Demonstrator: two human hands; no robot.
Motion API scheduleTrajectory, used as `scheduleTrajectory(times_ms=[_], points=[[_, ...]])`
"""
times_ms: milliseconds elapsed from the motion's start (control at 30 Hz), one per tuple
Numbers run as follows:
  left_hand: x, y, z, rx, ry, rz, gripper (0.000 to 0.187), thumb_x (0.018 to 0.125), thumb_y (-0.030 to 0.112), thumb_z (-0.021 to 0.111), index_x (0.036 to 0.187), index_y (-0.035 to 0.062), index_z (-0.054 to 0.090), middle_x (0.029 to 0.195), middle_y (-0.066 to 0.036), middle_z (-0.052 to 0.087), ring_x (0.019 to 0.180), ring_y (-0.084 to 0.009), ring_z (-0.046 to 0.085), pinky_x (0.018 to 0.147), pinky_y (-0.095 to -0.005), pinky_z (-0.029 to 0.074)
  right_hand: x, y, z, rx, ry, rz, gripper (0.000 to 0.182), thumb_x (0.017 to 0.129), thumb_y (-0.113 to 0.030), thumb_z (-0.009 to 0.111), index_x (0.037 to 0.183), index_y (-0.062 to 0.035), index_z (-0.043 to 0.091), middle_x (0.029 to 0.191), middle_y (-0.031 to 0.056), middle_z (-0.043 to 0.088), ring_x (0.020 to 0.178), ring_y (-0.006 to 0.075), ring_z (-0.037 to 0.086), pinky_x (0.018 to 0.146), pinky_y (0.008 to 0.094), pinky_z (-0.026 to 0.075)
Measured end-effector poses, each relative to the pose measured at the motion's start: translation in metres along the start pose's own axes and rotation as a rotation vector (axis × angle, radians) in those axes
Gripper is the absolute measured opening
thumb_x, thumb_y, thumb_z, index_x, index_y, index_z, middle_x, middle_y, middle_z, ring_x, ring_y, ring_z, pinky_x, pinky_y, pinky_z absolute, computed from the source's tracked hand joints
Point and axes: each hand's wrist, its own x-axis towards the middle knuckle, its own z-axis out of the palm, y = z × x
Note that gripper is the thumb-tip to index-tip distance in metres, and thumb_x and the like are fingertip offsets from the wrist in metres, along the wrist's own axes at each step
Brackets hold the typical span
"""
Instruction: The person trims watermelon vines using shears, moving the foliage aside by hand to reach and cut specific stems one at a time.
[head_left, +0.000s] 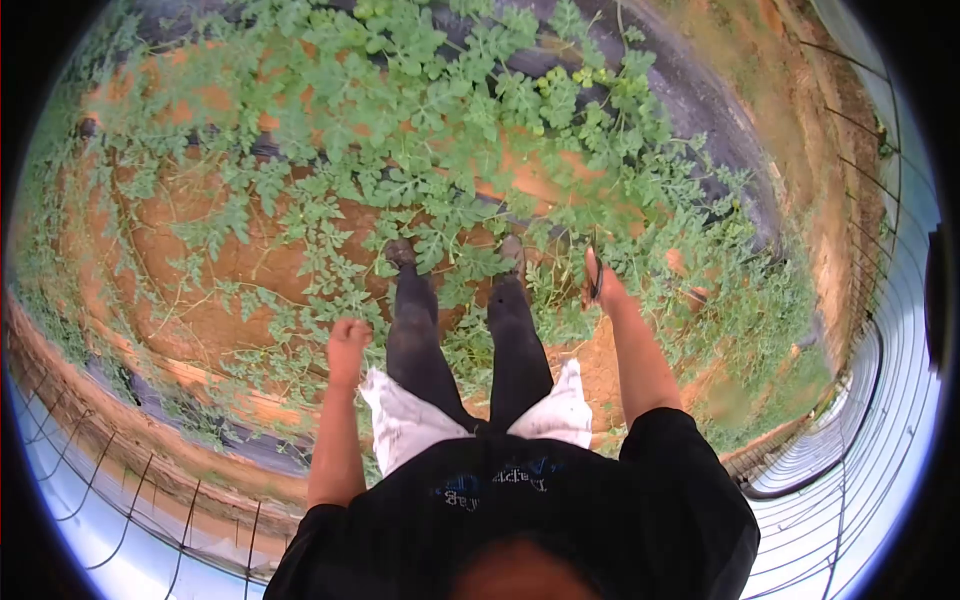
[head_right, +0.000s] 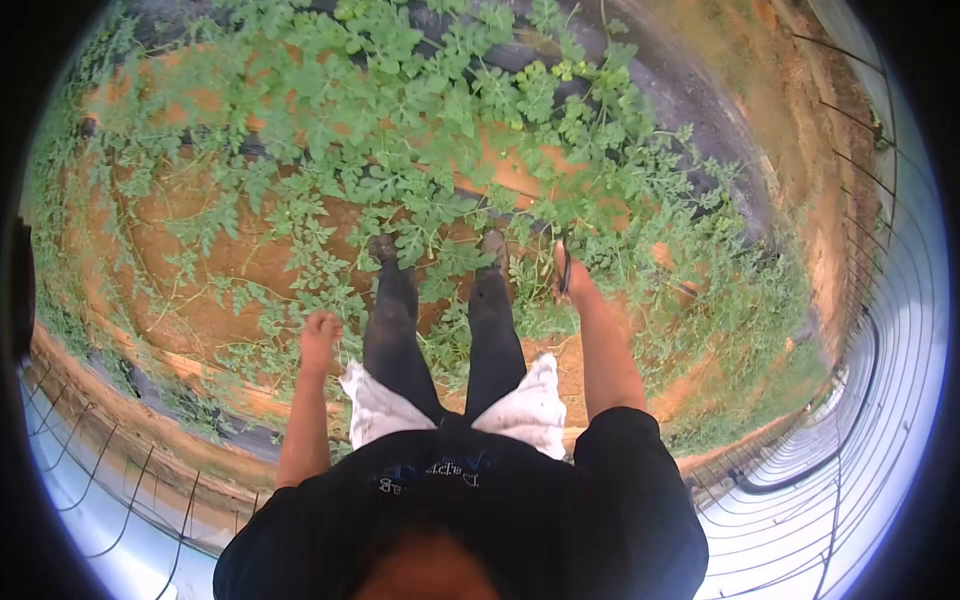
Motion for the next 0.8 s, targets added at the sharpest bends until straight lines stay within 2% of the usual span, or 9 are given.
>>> scheduleTrajectory(times_ms=[100, 200, 300, 367, 400, 467, 567, 700, 800], points=[[0.036, -0.034, 0.098, 0.034, -0.257, -0.033, 0.009, 0.092, 0.011, 0.057, 0.095, 0.0025, 0.057, 0.083, -0.005, 0.062, 0.072, -0.0102, 0.059, 0.067, -0.0241, 0.050, 0.073, -0.003, 0.018, -0.123, -0.074, -0.084, 0.059, 0.087, -0.067, 0.047, 0.090, -0.0083, 0.051, 0.056, 0.0034, 0.045, 0.043, 0.0174, 0.047, 0.040, 0.0330, 0.039], [0.064, -0.059, 0.183, 0.296, -0.393, 0.146, 0.015, 0.088, 0.015, 0.062, 0.095, 0.0029, 0.059, 0.082, -0.013, 0.062, 0.075, -0.0251, 0.062, 0.070, -0.0353, 0.049, 0.145, -0.001, 0.032, -0.090, -0.092, -0.012, 0.060, 0.088, -0.067, 0.047, 0.093, -0.0069, 0.051, 0.056, 0.0034, 0.045, 0.043, 0.0174, 0.046, 0.040, 0.0329, 0.038], [0.094, -0.083, 0.239, 0.376, -0.667, 0.139, 0.019, 0.089, 0.020, 0.062, 0.099, 0.0043, 0.057, 0.091, -0.011, 0.060, 0.083, -0.0261, 0.060, 0.073, -0.0369, 0.048, 0.220, 0.014, 0.031, -0.175, -0.071, 0.063, 0.068, 0.086, -0.066, 0.051, 0.112, -0.0033, 0.052, 0.060, 0.0047, 0.050, 0.044, 0.0158, 0.050, 0.038, 0.0295, 0.037], [0.098, -0.099, 0.263, 0.401, -0.855, 0.101, 0.022, 0.091, 0.022, 0.061, 0.104, 0.0051, 0.056, 0.097, -0.011, 0.059, 0.086, -0.0250, 0.059, 0.076, -0.0363, 0.047, 0.280, 0.035, 0.018, -0.336, -0.013, -0.144, 0.072, 0.086, -0.068, 0.049, 0.113, -0.0009, 0.052, 0.070, 0.0129, 0.059, 0.056, 0.0272, 0.061, 0.051, 0.0372, 0.048], [0.099, -0.111, 0.272, 0.373, -0.889, 0.066, 0.024, 0.091, 0.024, 0.061, 0.104, 0.0051, 0.056, 0.098, -0.011, 0.058, 0.088, -0.0265, 0.059, 0.076, -0.0374, 0.047, 0.300, 0.039, 0.018, -0.350, -0.010, -0.124, 0.072, 0.086, -0.068, 0.049, 0.113, -0.0009, 0.052, 0.070, 0.0129, 0.059, 0.056, 0.0272, 0.061, 0.051, 0.0372, 0.048], [0.097, -0.122, 0.287, 0.329, -0.925, 0.010, 0.026, 0.090, 0.026, 0.062, 0.104, 0.0052, 0.055, 0.098, -0.012, 0.057, 0.090, -0.0281, 0.058, 0.077, -0.0386, 0.047, 0.328, 0.037, 0.019, -1.023, 0.267, -0.477, 0.075, 0.084, -0.072, 0.047, 0.109, -0.0019, 0.056, 0.076, 0.0116, 0.058, 0.068, 0.0198, 0.061, 0.060, 0.0327, 0.045], [0.092, -0.102, 0.302, 0.818, -0.936, 0.224, 0.033, 0.087, 0.028, 0.065, 0.107, 0.0035, 0.054, 0.097, -0.013, 0.055, 0.096, -0.0336, 0.057, 0.081, -0.0437, 0.047, 0.368, 0.025, 0.018, -1.121, 0.229, -0.461, 0.079, 0.084, -0.072, 0.047, 0.114, 0.0007, 0.056, 0.077, 0.0150, 0.061, 0.067, 0.0213, 0.062, 0.059, 0.0339, 0.047], [0.095, -0.103, 0.314, 0.423, -0.904, 0.221, 0.032, 0.088, 0.026, 0.064, 0.108, 0.0031, 0.054, 0.099, -0.014, 0.055, 0.098, -0.0340, 0.056, 0.083, -0.0427, 0.046, 0.383, -0.001, 0.030, -0.937, 0.219, -0.374, 0.073, 0.085, -0.071, 0.047, 0.106, -0.0020, 0.059, 0.071, 0.0107, 0.058, 0.059, 0.0202, 0.059, 0.053, 0.0341, 0.045], [0.097, -0.098, 0.313, 0.512, -0.903, 0.276, 0.033, 0.088, 0.026, 0.064, 0.109, 0.0029, 0.054, 0.100, -0.014, 0.054, 0.097, -0.0339, 0.056, 0.083, -0.0425, 0.046, 0.365, -0.030, 0.037, -0.441, 0.143, -0.195, 0.063, 0.086, -0.069, 0.047, 0.093, -0.0068, 0.057, 0.063, 0.0055, 0.052, 0.050, 0.0177, 0.051, 0.046, 0.0339, 0.041]])
